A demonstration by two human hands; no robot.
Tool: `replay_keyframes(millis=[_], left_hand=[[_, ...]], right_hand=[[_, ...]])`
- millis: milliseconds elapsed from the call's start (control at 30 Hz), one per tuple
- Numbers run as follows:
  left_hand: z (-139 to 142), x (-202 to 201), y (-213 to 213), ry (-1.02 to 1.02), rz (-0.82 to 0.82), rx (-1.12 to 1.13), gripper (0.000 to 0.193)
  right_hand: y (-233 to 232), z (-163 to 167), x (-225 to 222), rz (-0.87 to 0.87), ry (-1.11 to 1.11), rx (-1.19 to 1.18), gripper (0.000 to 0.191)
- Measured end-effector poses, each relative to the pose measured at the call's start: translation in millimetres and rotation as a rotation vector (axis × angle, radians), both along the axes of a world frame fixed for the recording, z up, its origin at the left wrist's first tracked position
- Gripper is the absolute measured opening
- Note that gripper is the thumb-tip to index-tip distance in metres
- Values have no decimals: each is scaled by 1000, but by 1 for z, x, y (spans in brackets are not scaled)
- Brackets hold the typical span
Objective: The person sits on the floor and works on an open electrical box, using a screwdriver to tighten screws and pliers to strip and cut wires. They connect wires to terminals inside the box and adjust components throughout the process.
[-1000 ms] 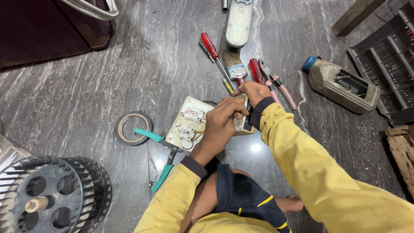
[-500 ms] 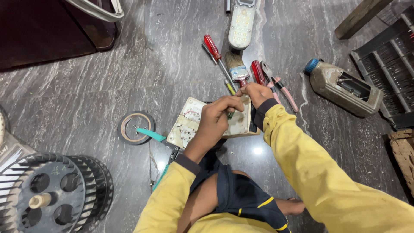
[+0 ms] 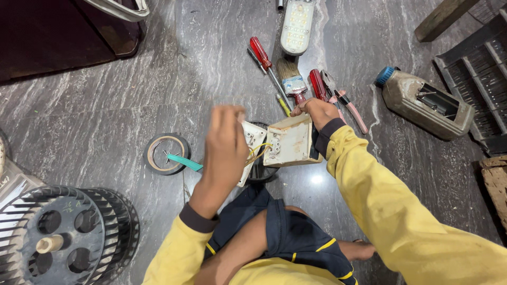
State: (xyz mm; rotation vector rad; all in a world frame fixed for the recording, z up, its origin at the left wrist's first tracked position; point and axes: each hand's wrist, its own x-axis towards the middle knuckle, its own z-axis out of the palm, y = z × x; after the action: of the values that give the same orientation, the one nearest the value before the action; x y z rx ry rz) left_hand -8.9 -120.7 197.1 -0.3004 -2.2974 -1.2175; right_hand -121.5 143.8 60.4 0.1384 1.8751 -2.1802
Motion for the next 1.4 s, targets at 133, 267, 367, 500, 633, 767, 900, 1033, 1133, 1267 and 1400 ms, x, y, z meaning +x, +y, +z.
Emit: replay_keyframes(millis=[133, 267, 367, 500, 633, 767, 900, 1033, 1133, 1267, 1400], left_hand=[[-37, 18, 13, -342, -89, -177, 13], [-71, 21, 23, -375, -103, -298, 13], [-84, 19, 27, -378, -108, -242, 13], [-85, 21, 27, -376, -97, -217, 15], [-78, 21, 24, -364, -105, -183, 15], [-69, 27, 17, -296, -7, -39, 10], [-66, 32, 5, -114, 176, 2, 14], [-65, 29, -13, -159, 250, -10, 19], [-65, 22, -20, -221, 236, 5, 18], [-64, 19, -18, -229, 122, -35, 26], [-66, 17, -14, -277, 100, -95, 15]], right_hand=[[1, -4, -4, -12, -27, -37, 19], [3, -4, -3, -31, -27, -45, 17], [4, -2, 0, -34, -34, 4, 20], [2, -1, -1, -132, -142, -56, 19], [0, 0, -2, -163, -212, -116, 17], [0, 1, 0, -132, -150, -70, 17], [1, 0, 1, -113, -138, -71, 18], [2, -3, 3, -107, -89, -70, 18], [4, -1, 6, -106, -105, -76, 19], [8, 6, 12, -134, -152, -28, 19], [10, 6, 17, -171, -198, -29, 20]])
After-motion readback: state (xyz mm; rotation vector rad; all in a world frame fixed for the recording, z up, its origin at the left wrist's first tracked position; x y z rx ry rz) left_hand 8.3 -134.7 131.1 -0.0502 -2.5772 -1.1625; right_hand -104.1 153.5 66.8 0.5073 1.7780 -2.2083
